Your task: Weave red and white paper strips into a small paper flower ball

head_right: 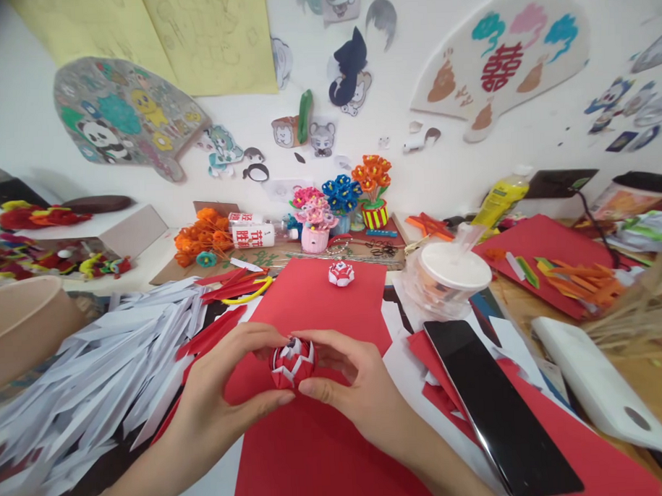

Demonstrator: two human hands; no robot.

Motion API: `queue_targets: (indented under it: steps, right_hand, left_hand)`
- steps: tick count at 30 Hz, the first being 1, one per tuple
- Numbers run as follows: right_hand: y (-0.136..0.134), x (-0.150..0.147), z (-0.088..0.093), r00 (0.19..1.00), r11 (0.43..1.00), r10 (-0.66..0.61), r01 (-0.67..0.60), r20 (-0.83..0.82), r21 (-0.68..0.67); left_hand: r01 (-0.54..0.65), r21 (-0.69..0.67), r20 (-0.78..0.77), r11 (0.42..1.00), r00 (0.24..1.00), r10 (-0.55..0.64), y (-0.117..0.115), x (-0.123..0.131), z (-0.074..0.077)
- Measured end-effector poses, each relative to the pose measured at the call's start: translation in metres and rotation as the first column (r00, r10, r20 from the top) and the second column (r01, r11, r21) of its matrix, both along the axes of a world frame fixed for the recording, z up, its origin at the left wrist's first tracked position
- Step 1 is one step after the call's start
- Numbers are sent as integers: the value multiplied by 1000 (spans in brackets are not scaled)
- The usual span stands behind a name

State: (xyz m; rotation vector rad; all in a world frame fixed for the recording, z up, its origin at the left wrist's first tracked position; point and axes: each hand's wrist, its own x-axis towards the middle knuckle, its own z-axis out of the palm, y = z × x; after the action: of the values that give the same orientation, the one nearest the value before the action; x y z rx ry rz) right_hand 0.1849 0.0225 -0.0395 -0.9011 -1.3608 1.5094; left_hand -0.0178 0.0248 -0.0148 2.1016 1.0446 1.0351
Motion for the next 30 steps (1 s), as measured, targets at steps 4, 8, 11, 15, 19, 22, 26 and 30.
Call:
queue_targets:
  steps: [4, 8, 11, 15, 19, 22, 26, 30]
  right_hand:
    - [0, 0, -1, 999, 999, 41, -41, -33, 14]
    - [1, 0, -1, 997, 995, 70, -68, -30, 68]
    - [3, -1, -4, 998, 993, 55, -50, -40, 109]
    - [3, 0, -12, 995, 989, -49, 60, -88, 133]
    - [1, 3, -12, 991, 974, -129, 133, -34, 184]
    - [1, 4, -10, 988, 953, -152, 148, -6, 266]
    - [0, 2, -7, 975, 911, -220, 202, 9, 359]
    - [-1, 1, -5, 967, 884, -249, 208, 46, 419]
  left_hand:
    - [6, -17, 8, 1000, 1000, -6, -1, 0, 1]
    - [-14, -18, 5, 1000, 1000, 14, -2, 0, 0]
    - [-14, -20, -8, 1000, 1000, 13, -2, 0, -2]
    - [-32, -37, 5, 999, 999, 32, -2, 0, -5]
    - [-32, -113, 38, 993, 999, 37, -1, 0, -6]
    - [-46, -169, 60, 985, 997, 57, -1, 0, -8]
    - [-37, -217, 77, 976, 996, 55, 0, 0, -9]
    - [14, -227, 87, 974, 996, 6, 1, 1, -8]
